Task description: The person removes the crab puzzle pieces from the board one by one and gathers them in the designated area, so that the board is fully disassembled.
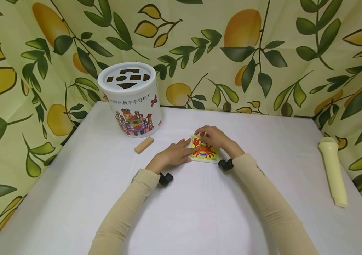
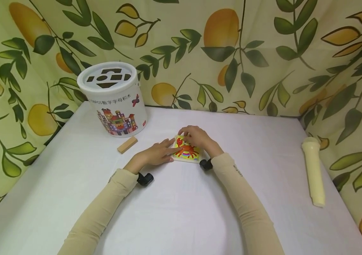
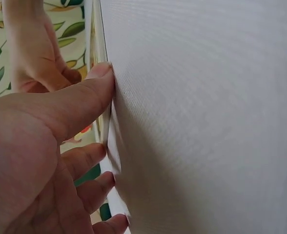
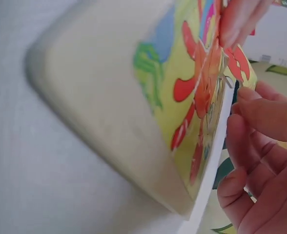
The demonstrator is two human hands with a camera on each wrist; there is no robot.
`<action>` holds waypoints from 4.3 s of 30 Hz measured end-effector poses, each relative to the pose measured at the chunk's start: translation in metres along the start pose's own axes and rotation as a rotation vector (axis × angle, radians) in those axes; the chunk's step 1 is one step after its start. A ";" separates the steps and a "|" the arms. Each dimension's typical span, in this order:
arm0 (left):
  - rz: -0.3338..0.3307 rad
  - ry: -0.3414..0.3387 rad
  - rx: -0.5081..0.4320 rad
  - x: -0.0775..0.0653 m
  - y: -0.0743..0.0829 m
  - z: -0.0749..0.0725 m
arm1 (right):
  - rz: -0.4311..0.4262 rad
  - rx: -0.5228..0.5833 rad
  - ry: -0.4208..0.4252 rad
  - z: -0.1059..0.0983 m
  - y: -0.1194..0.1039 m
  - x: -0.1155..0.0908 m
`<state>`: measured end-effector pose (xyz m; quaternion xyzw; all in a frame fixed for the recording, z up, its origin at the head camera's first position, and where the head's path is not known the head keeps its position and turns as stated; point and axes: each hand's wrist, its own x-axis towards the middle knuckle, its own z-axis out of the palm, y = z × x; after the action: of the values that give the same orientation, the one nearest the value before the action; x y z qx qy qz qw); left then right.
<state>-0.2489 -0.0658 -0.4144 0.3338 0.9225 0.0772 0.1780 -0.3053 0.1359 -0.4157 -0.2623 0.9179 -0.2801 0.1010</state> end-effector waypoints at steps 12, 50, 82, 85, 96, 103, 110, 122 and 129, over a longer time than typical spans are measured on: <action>-0.002 -0.012 -0.027 -0.001 0.004 -0.004 | 0.241 0.314 0.143 -0.037 0.027 -0.022; 0.037 0.035 -0.080 -0.008 0.005 -0.003 | 0.465 0.176 0.083 -0.047 0.074 -0.054; 0.001 -0.001 -0.070 -0.007 0.009 -0.003 | 0.072 -0.030 -0.099 0.001 0.003 -0.018; 0.005 0.006 -0.065 -0.008 0.009 -0.002 | 0.068 -0.059 -0.087 0.002 0.002 -0.017; 0.025 0.033 -0.044 -0.008 0.008 0.000 | 0.044 -0.085 -0.025 0.006 -0.004 -0.021; 0.020 0.028 -0.037 -0.009 0.007 -0.001 | 0.064 -0.024 0.043 0.004 -0.003 -0.022; 0.004 0.020 -0.050 -0.008 0.008 -0.002 | 0.061 0.082 0.106 -0.002 0.005 -0.022; 0.001 0.012 -0.061 -0.007 0.009 -0.002 | 0.111 0.227 0.183 -0.009 0.025 -0.026; 0.013 0.019 -0.057 -0.009 0.009 -0.003 | 0.255 0.336 0.246 -0.031 0.044 -0.043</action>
<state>-0.2382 -0.0644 -0.4065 0.3339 0.9193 0.1078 0.1783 -0.2981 0.2048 -0.4132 -0.0879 0.8895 -0.4436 0.0652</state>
